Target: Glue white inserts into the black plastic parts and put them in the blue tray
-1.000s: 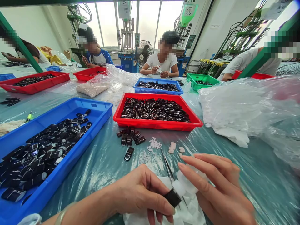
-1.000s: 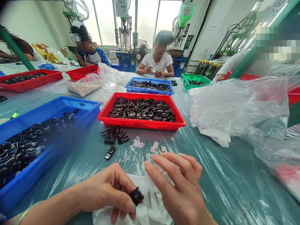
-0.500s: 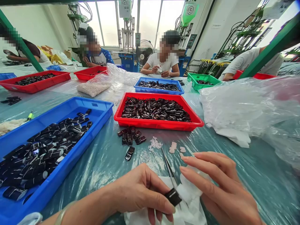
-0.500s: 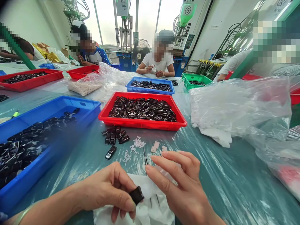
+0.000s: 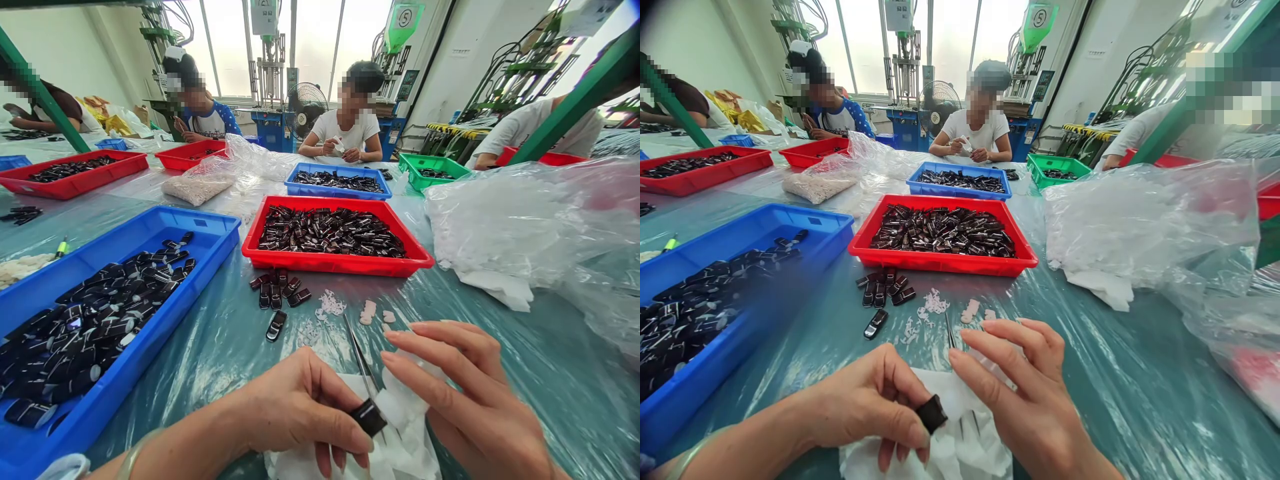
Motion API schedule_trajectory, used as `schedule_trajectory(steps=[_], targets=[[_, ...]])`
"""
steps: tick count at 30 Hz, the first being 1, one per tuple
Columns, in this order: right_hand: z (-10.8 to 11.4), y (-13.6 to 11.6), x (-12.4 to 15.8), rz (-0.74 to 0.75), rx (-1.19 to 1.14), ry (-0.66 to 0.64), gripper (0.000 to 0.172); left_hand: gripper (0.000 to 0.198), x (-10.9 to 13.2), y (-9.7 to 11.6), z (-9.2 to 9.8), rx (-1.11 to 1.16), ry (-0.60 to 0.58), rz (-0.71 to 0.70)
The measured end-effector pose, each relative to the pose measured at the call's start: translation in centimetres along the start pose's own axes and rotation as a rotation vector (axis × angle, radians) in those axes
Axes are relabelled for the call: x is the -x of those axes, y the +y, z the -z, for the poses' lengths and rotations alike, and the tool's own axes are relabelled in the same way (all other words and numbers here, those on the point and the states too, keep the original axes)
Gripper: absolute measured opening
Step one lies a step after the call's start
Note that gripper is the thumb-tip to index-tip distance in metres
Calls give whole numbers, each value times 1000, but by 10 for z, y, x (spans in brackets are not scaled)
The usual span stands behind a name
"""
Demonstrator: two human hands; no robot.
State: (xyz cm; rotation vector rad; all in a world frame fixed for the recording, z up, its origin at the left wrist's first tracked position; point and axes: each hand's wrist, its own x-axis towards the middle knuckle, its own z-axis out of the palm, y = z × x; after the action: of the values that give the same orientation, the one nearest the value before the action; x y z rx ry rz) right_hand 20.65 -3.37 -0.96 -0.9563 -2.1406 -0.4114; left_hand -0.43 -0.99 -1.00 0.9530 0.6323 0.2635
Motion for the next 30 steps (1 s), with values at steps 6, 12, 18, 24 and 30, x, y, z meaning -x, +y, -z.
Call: schedule_trajectory(steps=[6, 12, 18, 24, 30], targets=[[3, -3, -5, -15, 18, -23, 28, 11, -1, 2, -1, -9, 8, 10], [4, -2, -9, -13, 37, -39, 33, 14, -3, -1, 0, -26, 11, 12], [-5, 16, 1, -231, -20, -21, 34, 19, -4, -5, 0, 21, 62, -24], [-14, 49, 10, -981, -234, 58, 36, 19, -2, 0, -2, 40, 100, -52], [-24, 82, 20, -1136, -303, 98, 33, 20, -1, 2, -3, 14, 123, -76]])
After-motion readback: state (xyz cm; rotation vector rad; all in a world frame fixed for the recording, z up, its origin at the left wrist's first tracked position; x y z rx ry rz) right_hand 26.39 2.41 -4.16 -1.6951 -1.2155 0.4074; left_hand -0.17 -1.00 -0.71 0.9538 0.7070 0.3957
